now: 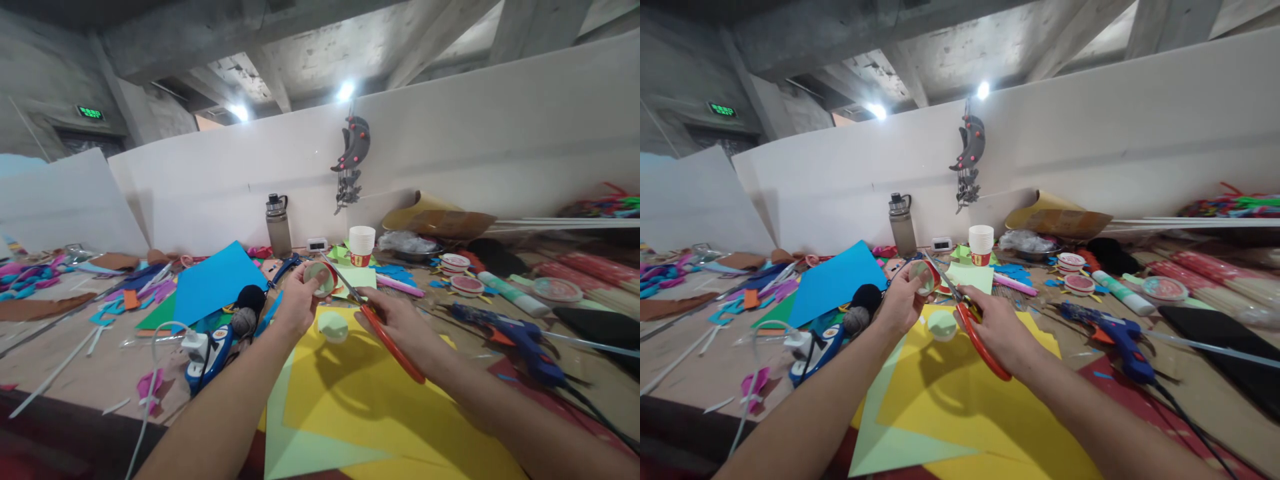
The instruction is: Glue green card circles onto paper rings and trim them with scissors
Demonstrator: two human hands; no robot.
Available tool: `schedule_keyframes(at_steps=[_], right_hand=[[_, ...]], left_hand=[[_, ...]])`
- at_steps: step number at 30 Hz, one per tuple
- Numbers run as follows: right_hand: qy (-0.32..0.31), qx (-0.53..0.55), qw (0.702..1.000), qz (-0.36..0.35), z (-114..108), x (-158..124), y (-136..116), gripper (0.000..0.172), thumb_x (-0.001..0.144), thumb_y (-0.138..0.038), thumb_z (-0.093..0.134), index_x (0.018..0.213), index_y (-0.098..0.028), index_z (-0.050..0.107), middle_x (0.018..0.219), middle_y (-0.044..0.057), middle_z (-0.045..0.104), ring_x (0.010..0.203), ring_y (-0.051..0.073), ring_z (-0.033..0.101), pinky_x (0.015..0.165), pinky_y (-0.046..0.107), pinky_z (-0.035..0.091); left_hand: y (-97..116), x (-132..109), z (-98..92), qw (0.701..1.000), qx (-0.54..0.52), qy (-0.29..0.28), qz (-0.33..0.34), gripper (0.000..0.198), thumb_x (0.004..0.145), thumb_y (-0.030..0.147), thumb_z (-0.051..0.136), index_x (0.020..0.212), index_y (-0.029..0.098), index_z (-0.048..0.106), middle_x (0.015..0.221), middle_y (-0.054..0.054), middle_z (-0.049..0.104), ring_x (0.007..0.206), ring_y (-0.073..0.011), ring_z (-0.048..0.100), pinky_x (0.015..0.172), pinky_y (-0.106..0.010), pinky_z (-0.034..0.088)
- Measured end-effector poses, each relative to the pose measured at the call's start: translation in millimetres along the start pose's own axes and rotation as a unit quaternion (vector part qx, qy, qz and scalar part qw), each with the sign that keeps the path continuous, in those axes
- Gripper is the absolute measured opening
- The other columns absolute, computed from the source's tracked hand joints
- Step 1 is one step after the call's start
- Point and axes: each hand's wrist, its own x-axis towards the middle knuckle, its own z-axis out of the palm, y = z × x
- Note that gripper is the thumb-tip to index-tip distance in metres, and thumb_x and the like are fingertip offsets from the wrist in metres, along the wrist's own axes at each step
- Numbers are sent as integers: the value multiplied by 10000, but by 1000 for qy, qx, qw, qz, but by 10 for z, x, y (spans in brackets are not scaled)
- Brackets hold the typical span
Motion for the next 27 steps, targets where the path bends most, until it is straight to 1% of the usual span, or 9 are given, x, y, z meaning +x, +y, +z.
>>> schedule_keyframes(at_steps=[3,7,11,14,16,18,19,21,27], right_hand=[[7,-12,1000,0,11,-7,6,410,836,-371,528,1170,-197,689,837,63,734,683,223,638,644,325,489],[9,-17,1000,1,33,-9,36,409,847,-373,509,1169,-198,691,747,47,718,640,215,626,611,314,479],[0,16,1000,19,43,-1,59,415,854,-389,502,1170,-187,678,673,24,686,603,197,608,564,291,469],[-4,53,998,19,20,2,48,429,863,-410,507,1213,-194,628,814,43,720,701,212,645,623,310,508],[5,45,999,0,1,1,38,443,860,-416,529,1240,-199,596,1044,87,723,916,254,665,782,364,530],[11,14,1000,-16,-8,-4,38,465,855,-412,544,1259,-186,578,1235,130,662,1107,292,617,925,427,490],[12,-2,1000,-21,-8,-6,41,472,857,-403,543,1272,-179,569,1282,145,636,1155,302,593,960,448,471],[11,-24,999,-31,-2,-11,49,466,869,-365,529,1296,-179,552,1283,152,628,1156,300,588,962,458,467],[10,-58,998,-39,-1,-19,68,430,891,-316,516,1300,-188,537,1134,127,646,997,252,611,860,380,503]], left_hand=[[4,0,4,1000,-4,-1,-1,429,567,379,879,797,155,593,626,38,580,485,-70,510,376,-164,396],[12,5,8,1000,-5,-5,-5,398,575,340,876,784,154,593,609,46,558,465,-63,482,375,-167,380],[17,24,-8,1000,3,12,-1,375,574,293,872,812,158,616,629,36,601,487,-82,524,401,-181,405],[13,34,-28,1000,-6,24,14,343,563,253,871,798,155,642,685,17,657,562,-96,587,486,-185,457],[10,36,-36,999,-19,18,27,299,575,229,861,782,149,661,710,6,678,610,-94,608,558,-181,478],[10,35,-38,999,-26,5,30,267,592,213,851,780,147,673,722,-1,686,630,-91,612,600,-181,481],[10,35,-38,999,-26,-3,26,258,596,208,848,777,147,674,720,-3,684,628,-93,611,605,-184,479],[9,38,-40,999,-23,-17,14,255,589,195,847,765,145,670,699,-4,674,615,-98,605,604,-194,473],[5,52,-58,999,-20,-40,-12,294,538,139,858,755,134,660,666,-10,667,607,-122,615,611,-222,471]])
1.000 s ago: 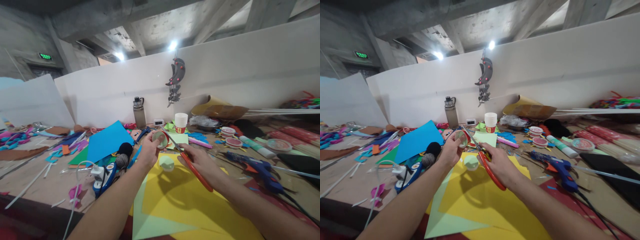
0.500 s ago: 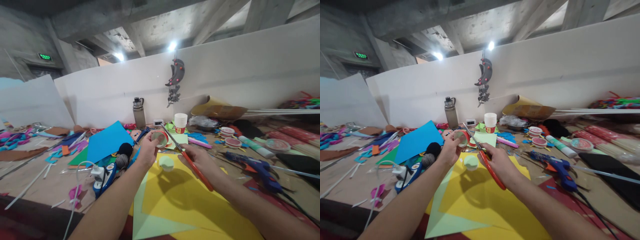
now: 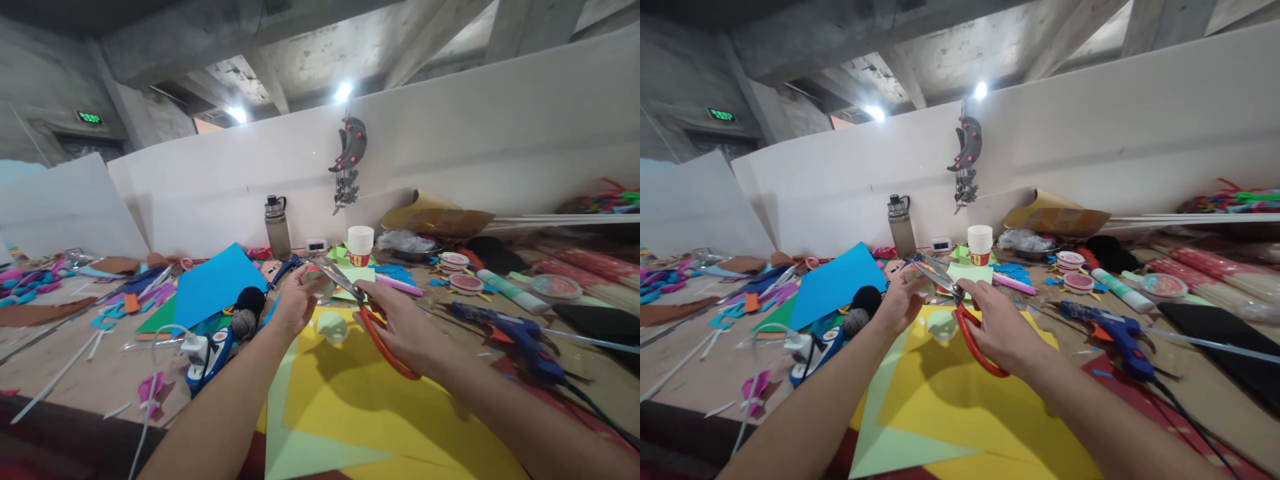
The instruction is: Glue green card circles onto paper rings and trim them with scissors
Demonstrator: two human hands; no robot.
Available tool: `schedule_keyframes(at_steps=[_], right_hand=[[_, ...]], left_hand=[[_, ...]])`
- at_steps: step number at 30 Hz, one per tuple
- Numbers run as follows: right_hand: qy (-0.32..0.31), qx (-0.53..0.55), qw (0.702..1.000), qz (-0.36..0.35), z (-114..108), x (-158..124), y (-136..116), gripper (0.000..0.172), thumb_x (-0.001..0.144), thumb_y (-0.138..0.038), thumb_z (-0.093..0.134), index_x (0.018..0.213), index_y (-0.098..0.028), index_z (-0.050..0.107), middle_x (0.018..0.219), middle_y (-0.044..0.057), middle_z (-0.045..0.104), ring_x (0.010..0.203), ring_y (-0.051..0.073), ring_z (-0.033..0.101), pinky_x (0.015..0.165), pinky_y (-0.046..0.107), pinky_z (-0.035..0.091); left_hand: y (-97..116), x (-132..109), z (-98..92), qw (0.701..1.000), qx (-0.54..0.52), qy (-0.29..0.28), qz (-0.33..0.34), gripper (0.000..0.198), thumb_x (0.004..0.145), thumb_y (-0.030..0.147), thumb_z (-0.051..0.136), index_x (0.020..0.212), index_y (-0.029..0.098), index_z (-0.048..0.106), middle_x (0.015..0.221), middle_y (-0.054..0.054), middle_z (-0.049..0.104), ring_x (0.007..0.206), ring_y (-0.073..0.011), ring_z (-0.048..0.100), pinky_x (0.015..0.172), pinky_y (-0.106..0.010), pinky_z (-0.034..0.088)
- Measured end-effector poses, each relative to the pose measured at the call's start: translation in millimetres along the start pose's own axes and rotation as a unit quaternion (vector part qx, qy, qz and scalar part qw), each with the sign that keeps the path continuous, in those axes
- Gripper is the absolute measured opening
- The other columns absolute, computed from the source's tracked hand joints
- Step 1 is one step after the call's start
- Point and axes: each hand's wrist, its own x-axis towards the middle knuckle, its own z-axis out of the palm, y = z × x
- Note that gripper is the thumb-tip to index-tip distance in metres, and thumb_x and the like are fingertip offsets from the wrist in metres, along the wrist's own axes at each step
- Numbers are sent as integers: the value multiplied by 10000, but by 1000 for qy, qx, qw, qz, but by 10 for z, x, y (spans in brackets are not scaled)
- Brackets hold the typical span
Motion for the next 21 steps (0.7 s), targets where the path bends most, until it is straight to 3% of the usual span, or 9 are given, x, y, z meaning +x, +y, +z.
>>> schedule_keyframes(at_steps=[10,21], right_hand=[[-11,-30,999,3,-26,-16,-6,434,900,-333,495,1304,-180,540,1044,118,658,908,241,606,767,341,488],[-15,-82,997,-5,-41,-4,-33,440,881,-309,483,1276,-139,578,990,140,702,792,238,630,647,314,459]], left_hand=[[48,12,-45,999,21,-33,-15,365,517,160,884,821,142,683,777,-51,721,708,-182,679,652,-257,512],[138,15,-96,998,46,-50,-13,278,573,177,865,797,140,707,722,-36,701,648,-141,655,626,-227,496]])
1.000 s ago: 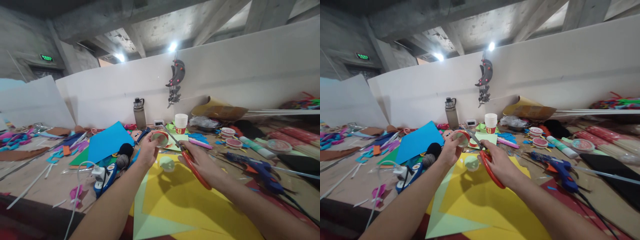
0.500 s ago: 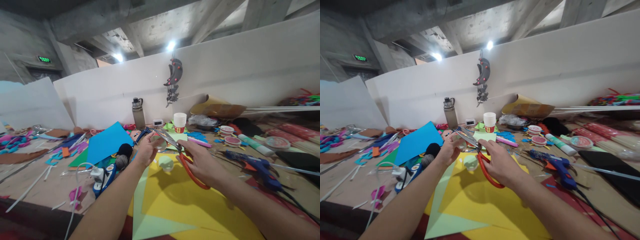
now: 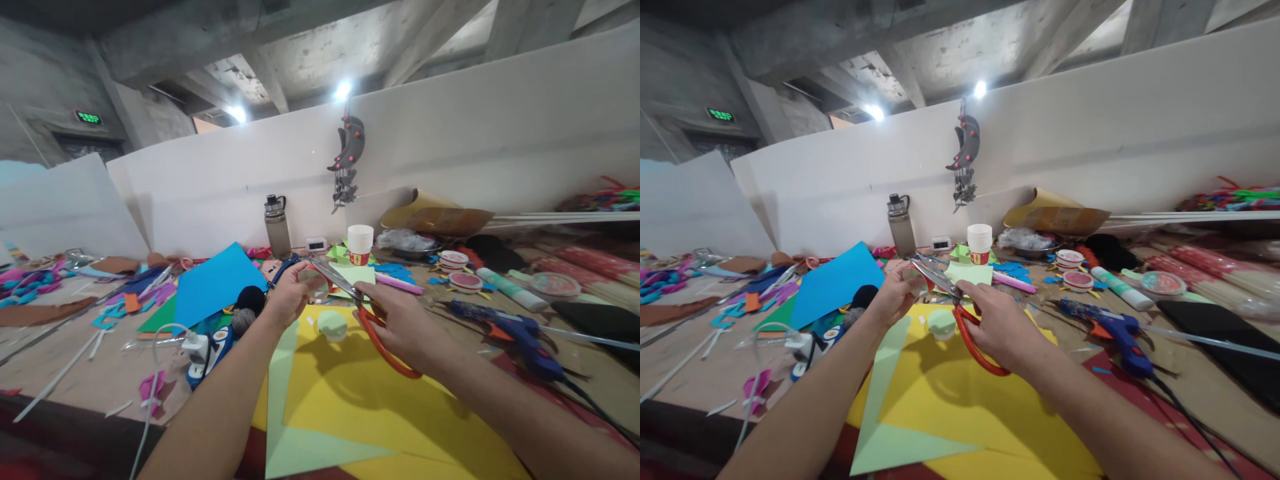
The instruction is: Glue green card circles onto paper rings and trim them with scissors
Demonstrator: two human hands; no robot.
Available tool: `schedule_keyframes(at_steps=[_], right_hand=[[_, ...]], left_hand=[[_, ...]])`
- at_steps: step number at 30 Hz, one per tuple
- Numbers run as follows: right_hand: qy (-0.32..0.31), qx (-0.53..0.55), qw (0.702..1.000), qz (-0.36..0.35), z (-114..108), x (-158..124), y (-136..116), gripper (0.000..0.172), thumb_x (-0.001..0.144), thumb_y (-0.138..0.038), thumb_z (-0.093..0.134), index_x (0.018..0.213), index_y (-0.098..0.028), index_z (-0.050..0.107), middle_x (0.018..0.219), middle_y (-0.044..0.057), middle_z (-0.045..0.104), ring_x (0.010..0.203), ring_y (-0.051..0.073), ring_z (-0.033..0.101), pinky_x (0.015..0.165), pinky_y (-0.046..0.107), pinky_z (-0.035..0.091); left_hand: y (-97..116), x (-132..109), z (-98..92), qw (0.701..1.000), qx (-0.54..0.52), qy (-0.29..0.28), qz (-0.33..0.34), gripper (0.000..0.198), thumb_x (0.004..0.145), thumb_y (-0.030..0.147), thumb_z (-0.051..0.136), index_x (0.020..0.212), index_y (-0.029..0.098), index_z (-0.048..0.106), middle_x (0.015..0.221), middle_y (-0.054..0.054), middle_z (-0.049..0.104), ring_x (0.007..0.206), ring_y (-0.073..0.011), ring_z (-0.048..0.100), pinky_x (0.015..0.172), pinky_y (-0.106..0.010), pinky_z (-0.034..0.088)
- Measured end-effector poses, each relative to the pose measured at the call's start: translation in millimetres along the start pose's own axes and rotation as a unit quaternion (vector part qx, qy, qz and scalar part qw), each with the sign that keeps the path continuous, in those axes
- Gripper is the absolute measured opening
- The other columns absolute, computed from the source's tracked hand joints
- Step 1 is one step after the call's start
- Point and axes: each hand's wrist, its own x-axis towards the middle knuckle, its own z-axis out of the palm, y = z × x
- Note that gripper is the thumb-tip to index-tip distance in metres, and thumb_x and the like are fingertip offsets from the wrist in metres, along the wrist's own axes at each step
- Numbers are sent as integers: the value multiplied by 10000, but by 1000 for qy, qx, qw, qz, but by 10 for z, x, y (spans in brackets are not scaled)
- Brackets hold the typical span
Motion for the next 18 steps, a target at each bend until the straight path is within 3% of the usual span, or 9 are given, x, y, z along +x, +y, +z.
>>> schedule_keyframes(at_steps=[8,11,14,18], right_hand=[[6,27,1000,1,-25,0,-29,386,876,-318,498,1210,-178,633,998,116,733,871,260,672,747,342,501],[13,91,996,17,-47,11,-40,320,898,-358,496,1130,-215,664,1004,75,743,888,246,680,755,324,515],[28,123,992,22,-34,23,-21,382,891,-409,525,1204,-208,614,1157,90,705,1034,270,654,871,370,512],[28,108,994,14,23,21,31,484,877,-439,546,1285,-179,543,1253,138,638,1135,295,599,961,434,477]], left_hand=[[51,-1,19,999,19,21,25,316,566,162,869,783,147,639,697,-6,673,625,-103,632,608,-184,479],[65,-6,25,999,6,22,29,338,576,175,863,788,161,599,699,-11,681,637,-145,669,603,-220,497],[66,-12,27,1000,8,15,8,343,572,178,858,783,160,588,716,-31,699,667,-196,698,601,-264,525],[49,-7,23,1000,21,20,-1,322,566,178,860,775,137,618,716,-31,704,616,-152,673,581,-231,518]])
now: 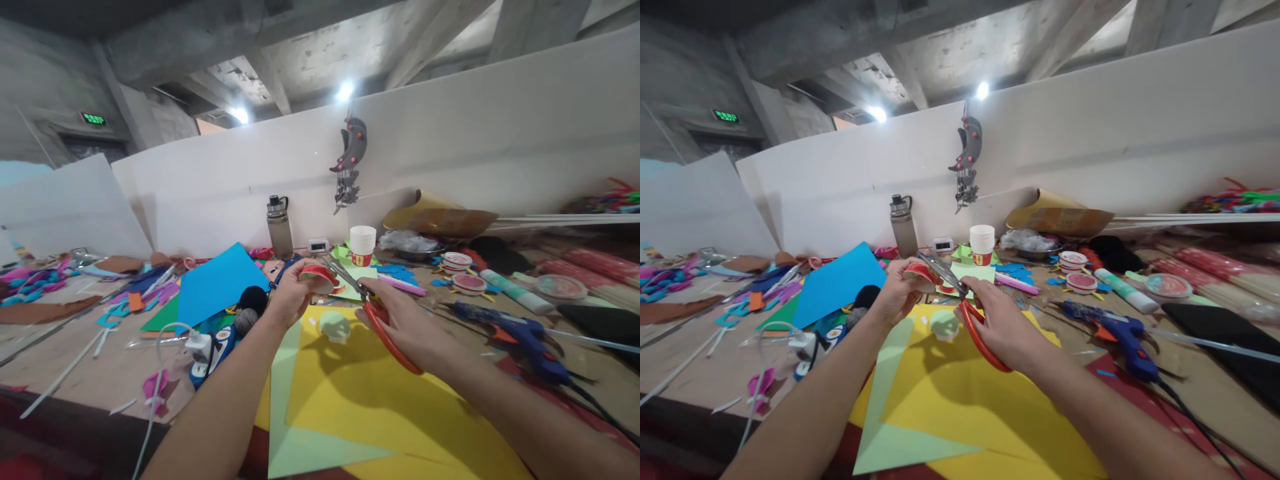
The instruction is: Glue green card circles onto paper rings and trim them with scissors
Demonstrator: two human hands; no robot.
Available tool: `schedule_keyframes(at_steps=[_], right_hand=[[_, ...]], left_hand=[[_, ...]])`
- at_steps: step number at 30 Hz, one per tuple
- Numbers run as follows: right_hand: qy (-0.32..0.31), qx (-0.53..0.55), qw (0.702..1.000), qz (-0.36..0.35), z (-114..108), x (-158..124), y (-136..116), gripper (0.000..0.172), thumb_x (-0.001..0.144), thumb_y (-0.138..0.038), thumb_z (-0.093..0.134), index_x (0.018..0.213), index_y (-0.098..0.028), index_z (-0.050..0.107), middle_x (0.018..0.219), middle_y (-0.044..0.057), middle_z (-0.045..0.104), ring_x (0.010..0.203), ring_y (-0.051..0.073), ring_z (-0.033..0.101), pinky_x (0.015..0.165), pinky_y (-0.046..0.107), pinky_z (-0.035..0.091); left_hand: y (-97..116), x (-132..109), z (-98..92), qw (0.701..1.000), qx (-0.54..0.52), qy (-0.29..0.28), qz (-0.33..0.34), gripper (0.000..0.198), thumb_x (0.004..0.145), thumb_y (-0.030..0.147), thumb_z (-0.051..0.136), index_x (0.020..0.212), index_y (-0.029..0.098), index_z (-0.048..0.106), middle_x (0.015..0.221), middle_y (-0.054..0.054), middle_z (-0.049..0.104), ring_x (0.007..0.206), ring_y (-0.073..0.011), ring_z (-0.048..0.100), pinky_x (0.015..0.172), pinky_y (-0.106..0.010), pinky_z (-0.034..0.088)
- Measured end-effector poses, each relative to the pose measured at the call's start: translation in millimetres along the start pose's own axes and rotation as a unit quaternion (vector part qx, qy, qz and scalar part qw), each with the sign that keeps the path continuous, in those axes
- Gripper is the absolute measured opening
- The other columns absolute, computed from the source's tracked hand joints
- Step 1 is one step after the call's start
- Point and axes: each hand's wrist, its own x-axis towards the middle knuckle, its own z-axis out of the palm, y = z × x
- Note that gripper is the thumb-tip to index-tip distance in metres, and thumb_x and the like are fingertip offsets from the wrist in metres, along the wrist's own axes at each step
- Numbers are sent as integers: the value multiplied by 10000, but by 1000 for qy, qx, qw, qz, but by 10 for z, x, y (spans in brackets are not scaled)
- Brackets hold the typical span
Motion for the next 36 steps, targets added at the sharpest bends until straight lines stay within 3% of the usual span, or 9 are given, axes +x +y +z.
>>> schedule_keyframes(at_steps=[8,20,26,36], right_hand=[[-33,-95,995,-19,-5,-33,-30,444,915,-333,468,1318,-151,506,1064,143,625,918,263,600,817,404,495],[-45,-129,990,-31,-44,-38,-54,439,913,-295,459,1327,-160,510,993,123,655,853,240,609,721,333,477],[-27,-143,988,-44,-31,-44,-18,457,891,-292,478,1322,-150,532,1057,143,674,856,247,635,741,351,497],[-27,-156,986,-55,-51,-40,-42,424,892,-304,482,1274,-145,577,954,123,705,792,237,642,680,318,478]], left_hand=[[-55,15,-17,1000,-5,-25,-7,309,549,142,866,780,133,661,677,-2,678,593,-116,633,561,-198,467],[-83,8,-30,998,7,-48,-28,387,511,163,894,815,126,657,708,-52,714,625,-182,677,583,-250,480],[-61,7,-29,998,-1,-53,-27,359,513,164,896,774,130,653,675,-31,692,596,-156,652,577,-242,474],[-48,35,-111,997,31,-74,-5,380,551,216,896,829,136,650,711,-27,689,645,-149,643,665,-267,488]])
